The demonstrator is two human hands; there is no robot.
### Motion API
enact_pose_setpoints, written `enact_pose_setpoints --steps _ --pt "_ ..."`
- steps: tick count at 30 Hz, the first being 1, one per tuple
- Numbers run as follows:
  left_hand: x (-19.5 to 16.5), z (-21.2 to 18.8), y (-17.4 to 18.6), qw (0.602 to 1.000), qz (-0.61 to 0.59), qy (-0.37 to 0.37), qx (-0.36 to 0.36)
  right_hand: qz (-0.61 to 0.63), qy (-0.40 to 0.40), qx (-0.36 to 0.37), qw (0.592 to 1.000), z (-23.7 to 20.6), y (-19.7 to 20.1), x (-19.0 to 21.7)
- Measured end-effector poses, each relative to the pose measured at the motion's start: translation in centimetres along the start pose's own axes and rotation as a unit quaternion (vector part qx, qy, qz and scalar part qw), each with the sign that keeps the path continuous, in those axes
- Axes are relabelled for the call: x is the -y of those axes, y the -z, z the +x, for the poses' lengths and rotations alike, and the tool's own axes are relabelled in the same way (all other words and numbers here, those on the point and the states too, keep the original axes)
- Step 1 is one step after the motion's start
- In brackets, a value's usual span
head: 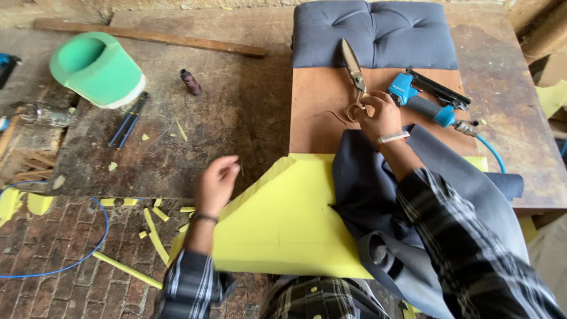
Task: The person staples gray fabric onto a yellow foam cushion using a pneumatic staple gun. They repeatedly pull the fabric taut, staple it to the wooden base, and trim excess fabric with scissors to create a tufted finish.
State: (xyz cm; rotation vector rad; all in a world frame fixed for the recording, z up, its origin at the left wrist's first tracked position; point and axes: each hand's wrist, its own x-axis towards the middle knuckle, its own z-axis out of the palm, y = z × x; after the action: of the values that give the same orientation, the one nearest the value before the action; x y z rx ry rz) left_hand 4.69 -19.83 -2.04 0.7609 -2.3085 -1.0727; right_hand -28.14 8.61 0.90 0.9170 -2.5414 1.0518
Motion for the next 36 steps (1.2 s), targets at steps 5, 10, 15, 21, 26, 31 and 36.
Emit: enact_pose_setpoints --steps 5,10,15,21,26,31,36 --pt "-6.3 7.1 -10.9 0.991 0.067 -0.091 0.072 0.049 -0.045 0.039 0.997 -9.5 9.8 1.3" --pt "-9.4 10.7 -17.3 0.967 0.156 -0.19 0.066 -0.015 -0.213 0.006 0.977 -22.2 16.5 2.5" --pt "-9.5 11.3 -17.8 0.921 0.248 -0.28 0.109 -0.142 -0.248 -0.037 0.957 -31.7 18.7 3.0" --pt "-7.0 12.1 -11.3 0.951 0.246 -0.125 0.14 -0.185 -0.214 -0.073 0.956 -34.9 18.6 4.5" --pt "-4.1 7.2 -4.8 0.984 0.069 -0.134 -0.099 -0.113 -0.168 -0.034 0.979 -32.8 15.8 7.5" --pt "-9.8 -8.5 -10.9 0.899 -0.207 -0.26 0.285 -0.151 -0.211 0.066 0.963 -30.5 14.5 8.7" --pt "-16.3 -16.1 -13.8 0.871 -0.175 -0.333 0.316 -0.163 -0.25 0.034 0.954 -30.4 15.4 10.1"
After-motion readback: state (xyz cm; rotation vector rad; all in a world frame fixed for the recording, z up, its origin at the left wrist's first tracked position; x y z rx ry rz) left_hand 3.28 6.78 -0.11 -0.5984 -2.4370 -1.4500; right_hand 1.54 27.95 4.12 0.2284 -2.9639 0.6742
